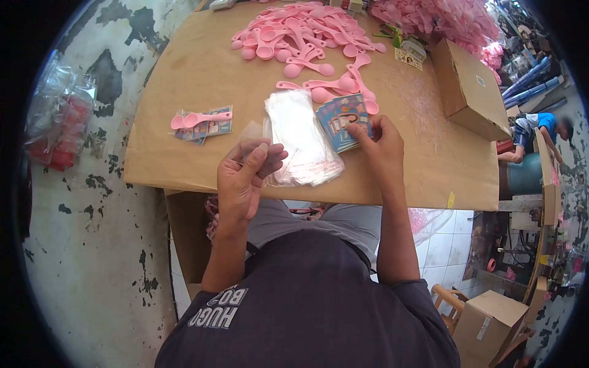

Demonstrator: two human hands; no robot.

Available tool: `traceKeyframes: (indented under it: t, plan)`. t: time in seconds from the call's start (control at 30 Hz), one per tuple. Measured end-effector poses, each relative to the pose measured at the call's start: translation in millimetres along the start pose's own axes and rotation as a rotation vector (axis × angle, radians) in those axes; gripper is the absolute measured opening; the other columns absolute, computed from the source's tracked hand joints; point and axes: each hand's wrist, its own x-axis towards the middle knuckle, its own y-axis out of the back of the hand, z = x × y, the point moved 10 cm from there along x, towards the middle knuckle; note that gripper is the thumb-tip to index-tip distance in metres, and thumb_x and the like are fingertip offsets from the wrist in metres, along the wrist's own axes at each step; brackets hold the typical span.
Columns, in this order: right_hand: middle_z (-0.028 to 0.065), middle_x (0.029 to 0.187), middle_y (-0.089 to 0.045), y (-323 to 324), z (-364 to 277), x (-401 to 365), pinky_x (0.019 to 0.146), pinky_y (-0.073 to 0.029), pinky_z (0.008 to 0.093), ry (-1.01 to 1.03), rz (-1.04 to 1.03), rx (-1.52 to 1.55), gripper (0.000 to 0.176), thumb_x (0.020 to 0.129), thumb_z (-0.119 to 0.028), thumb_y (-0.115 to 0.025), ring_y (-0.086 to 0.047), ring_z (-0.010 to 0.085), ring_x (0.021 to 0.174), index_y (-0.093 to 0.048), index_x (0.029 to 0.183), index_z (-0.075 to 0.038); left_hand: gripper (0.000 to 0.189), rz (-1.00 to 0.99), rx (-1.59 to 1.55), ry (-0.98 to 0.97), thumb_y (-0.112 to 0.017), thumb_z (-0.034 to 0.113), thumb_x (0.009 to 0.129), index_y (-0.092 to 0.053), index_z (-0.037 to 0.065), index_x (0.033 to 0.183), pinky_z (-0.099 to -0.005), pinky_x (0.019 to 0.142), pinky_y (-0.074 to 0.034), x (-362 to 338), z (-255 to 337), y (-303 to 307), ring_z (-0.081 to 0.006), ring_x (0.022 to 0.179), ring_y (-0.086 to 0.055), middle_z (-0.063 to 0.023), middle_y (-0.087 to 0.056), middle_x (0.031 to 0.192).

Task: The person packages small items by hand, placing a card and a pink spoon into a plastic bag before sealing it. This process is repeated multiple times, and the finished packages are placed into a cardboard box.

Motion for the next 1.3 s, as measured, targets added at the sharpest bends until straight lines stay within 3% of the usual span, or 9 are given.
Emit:
traceKeyframes:
  t: [0.17, 0.23, 0.37, 0.43, 0.53, 0.67, 0.87, 1.07, 1.3]
  plan:
    - [0.0029, 0.082, -0.065, 10, 12, 2, 0.065, -0.043, 0.0267, -0.019, 0.039, -0.037, 0.028, 0.096, -0.025, -0.076, -0.055, 0.0077, 0.073, -0.069, 0.096, 0.002, 0.018, 0.018, 0.035, -0.088, -0.069, 0.016, 0.100, -0.071, 0.000, 0.107, -0.0339, 0.083, -0.063, 1, 6, 1, -0.0238, 0.091, -0.076, -0.0164, -0.077, 0.098]
    - [0.0037, 0.082, -0.065, 19, -18, -7, 0.064, -0.043, 0.0272, 0.246, 0.206, -0.121, 0.023, 0.100, -0.020, -0.070, -0.053, 0.0073, 0.070, -0.070, 0.103, 0.002, 0.017, -0.002, 0.003, -0.118, -0.068, 0.016, 0.101, -0.072, 0.001, 0.106, -0.0344, 0.083, -0.063, 3, 5, 1, -0.0229, 0.089, -0.076, -0.0157, -0.077, 0.096]
    - [0.0015, 0.082, -0.067, 35, -45, -30, 0.064, -0.043, 0.0256, 0.313, 0.362, -0.140, 0.021, 0.102, -0.017, -0.067, -0.054, 0.0070, 0.069, -0.071, 0.111, 0.001, 0.017, 0.021, -0.043, -0.143, -0.067, 0.016, 0.102, -0.071, 0.001, 0.107, -0.0347, 0.083, -0.063, 4, 3, -6, -0.0228, 0.091, -0.076, -0.0149, -0.077, 0.098]
    - [-0.0019, 0.084, -0.067, 26, -39, -37, 0.063, -0.043, 0.0228, 0.234, 0.182, 0.229, 0.022, 0.102, -0.017, -0.067, -0.054, 0.0052, 0.069, -0.071, 0.114, 0.000, 0.019, 0.053, -0.116, -0.099, -0.066, 0.015, 0.103, -0.069, 0.000, 0.112, -0.0357, 0.089, -0.062, 6, 0, -8, -0.0243, 0.099, -0.075, -0.0161, -0.077, 0.104]
    - [-0.0047, 0.085, -0.065, -9, -38, -60, 0.060, -0.042, 0.0192, 0.026, -0.221, 0.370, 0.021, 0.102, -0.016, -0.068, -0.054, 0.0018, 0.068, -0.070, 0.116, -0.001, 0.024, 0.054, -0.117, -0.079, -0.065, 0.015, 0.103, -0.066, -0.003, 0.120, -0.0368, 0.095, -0.060, 10, -2, -14, -0.0266, 0.109, -0.072, -0.0193, -0.074, 0.115]
    - [-0.0039, 0.084, -0.065, -42, -40, -84, 0.056, -0.041, 0.0180, -0.142, -0.440, 0.498, 0.024, 0.101, -0.017, -0.069, -0.053, 0.0002, 0.065, -0.068, 0.118, 0.000, 0.029, 0.051, -0.055, -0.059, -0.064, 0.015, 0.104, -0.063, -0.004, 0.125, -0.0377, 0.099, -0.058, 8, -7, -26, -0.0287, 0.116, -0.069, -0.0227, -0.070, 0.124]
    - [-0.0033, 0.085, -0.066, -37, -43, -82, 0.057, -0.044, 0.0188, -0.066, -0.248, 0.538, 0.024, 0.101, -0.018, -0.070, -0.054, 0.0006, 0.066, -0.068, 0.116, 0.000, 0.032, 0.000, -0.028, -0.048, -0.065, 0.015, 0.103, -0.061, -0.005, 0.128, -0.0392, 0.100, -0.059, 4, -11, -33, -0.0286, 0.116, -0.069, -0.0245, -0.068, 0.126]
    - [-0.0024, 0.085, -0.067, -51, -46, -92, 0.059, -0.046, 0.0197, -0.061, -0.488, 0.348, 0.025, 0.100, -0.017, -0.071, -0.058, 0.0018, 0.068, -0.067, 0.117, 0.001, 0.031, -0.010, 0.000, -0.071, -0.064, 0.013, 0.103, -0.061, -0.006, 0.128, -0.0393, 0.100, -0.059, -5, -3, -39, -0.0272, 0.115, -0.069, -0.0246, -0.069, 0.124]
    - [0.0025, 0.090, -0.070, -44, -54, -96, 0.066, -0.053, 0.0213, -0.063, -0.422, 0.554, 0.026, 0.099, -0.014, -0.071, -0.066, 0.0062, 0.075, -0.063, 0.118, 0.002, 0.029, -0.050, 0.008, -0.079, -0.065, 0.009, 0.102, -0.063, -0.006, 0.127, -0.0333, 0.090, -0.060, -15, -6, -42, -0.0189, 0.101, -0.072, -0.0184, -0.073, 0.114]
